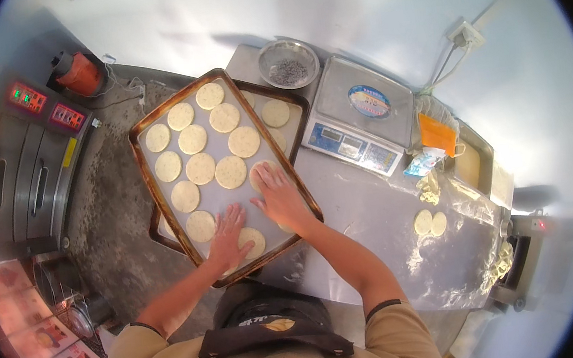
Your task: The person arranges round dough pieces on baking trays, brushes them with a yellow liquid using a ladle, and places the trays into a commercial oven. The person sets a timer and closes the oven door.
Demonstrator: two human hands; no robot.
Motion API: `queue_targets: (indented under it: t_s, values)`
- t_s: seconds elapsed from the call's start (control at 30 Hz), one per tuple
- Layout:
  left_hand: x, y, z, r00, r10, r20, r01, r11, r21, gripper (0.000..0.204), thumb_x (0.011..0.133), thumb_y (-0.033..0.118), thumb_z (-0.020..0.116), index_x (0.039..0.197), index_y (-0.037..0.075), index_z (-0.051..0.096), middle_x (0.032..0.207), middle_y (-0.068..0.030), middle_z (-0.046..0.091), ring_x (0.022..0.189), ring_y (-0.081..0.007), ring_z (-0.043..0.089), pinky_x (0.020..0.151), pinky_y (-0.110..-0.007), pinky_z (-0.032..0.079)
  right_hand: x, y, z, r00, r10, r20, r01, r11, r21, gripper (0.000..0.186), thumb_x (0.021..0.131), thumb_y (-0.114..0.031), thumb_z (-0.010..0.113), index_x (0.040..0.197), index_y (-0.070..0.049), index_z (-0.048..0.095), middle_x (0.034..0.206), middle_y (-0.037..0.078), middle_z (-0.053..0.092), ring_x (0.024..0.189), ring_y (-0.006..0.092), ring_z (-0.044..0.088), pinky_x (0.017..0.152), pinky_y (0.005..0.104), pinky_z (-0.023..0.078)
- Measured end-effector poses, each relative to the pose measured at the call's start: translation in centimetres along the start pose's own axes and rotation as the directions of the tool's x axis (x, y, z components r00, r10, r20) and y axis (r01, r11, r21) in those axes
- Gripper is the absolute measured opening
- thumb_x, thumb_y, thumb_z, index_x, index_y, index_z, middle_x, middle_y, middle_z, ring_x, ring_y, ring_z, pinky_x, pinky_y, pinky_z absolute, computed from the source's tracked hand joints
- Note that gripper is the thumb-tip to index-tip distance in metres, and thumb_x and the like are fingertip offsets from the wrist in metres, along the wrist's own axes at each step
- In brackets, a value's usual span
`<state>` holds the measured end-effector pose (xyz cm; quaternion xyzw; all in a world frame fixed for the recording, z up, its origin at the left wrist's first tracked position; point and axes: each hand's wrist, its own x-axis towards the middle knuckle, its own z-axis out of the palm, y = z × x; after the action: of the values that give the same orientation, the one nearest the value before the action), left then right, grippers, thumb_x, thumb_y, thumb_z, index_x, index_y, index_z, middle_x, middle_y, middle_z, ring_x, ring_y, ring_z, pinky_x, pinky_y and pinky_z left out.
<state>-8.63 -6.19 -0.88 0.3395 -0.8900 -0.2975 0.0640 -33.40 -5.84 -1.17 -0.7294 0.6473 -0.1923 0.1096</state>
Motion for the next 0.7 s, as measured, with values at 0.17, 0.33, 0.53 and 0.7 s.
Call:
queue_targets:
  t_s: [0.17, 0.33, 0.53, 0.7]
  values:
    - [-2.5, 1.9, 0.8, 0.995, 0.006, 0.096, -0.006, 1.0, -0.01, 0.093, 0.087, 0.036, 0.077, 0.162, 0.003, 0.034, 0.172, -0.0211, 0.024, 0.161, -0.039, 0.018, 0.13, -0.059, 0.012, -5.3, -1.6, -1.6, 0.997, 0.064, 0.046, -0.065, 0.998, 0.016, 0.069, 0.096, -0.033, 0.071, 0.151, 0.002, 0.047, 0.158, 0.021, 0.045, 0.152, 0.0391, 0.037, 0.125, 0.0532, 0.029]
    - [-4.4, 3.6, 1.8, 0.99, -0.024, 0.136, 0.021, 1.0, 0.018, 0.094, 0.086, 0.034, 0.078, 0.163, 0.004, 0.033, 0.173, -0.0223, 0.021, 0.161, -0.0396, 0.017, 0.13, -0.06, 0.012, -12.9, -2.7, -3.9, 0.979, 0.153, 0.136, -0.172, 0.976, 0.137, 0.068, 0.097, -0.033, 0.071, 0.153, -0.002, 0.048, 0.16, 0.022, 0.043, 0.153, 0.0396, 0.036, 0.126, 0.0549, 0.027]
    - [3.9, 1.3, 1.3, 0.982, -0.104, -0.155, 0.136, 0.967, 0.216, 0.097, 0.089, 0.04, 0.076, 0.165, 0.004, 0.029, 0.174, -0.0222, 0.019, 0.163, -0.037, 0.014, 0.13, -0.059, 0.011, -22.4, -2.2, -6.8, 0.946, 0.289, 0.146, -0.309, 0.941, 0.137, 0.065, 0.097, -0.03, 0.069, 0.153, -0.004, 0.048, 0.161, 0.025, 0.039, 0.153, 0.0424, 0.033, 0.126, 0.0553, 0.028]
    - [8.7, 1.1, 1.7, 0.952, -0.265, -0.151, 0.296, 0.925, 0.238, 0.098, 0.093, 0.05, 0.069, 0.168, 0.009, 0.022, 0.176, -0.0195, 0.014, 0.163, -0.0342, 0.011, 0.131, -0.056, 0.009, -30.9, -1.4, -9.5, 0.911, 0.401, 0.101, -0.413, 0.894, 0.174, 0.063, 0.098, -0.03, 0.069, 0.152, -0.003, 0.05, 0.161, 0.026, 0.04, 0.152, 0.0421, 0.035, 0.126, 0.0558, 0.028]
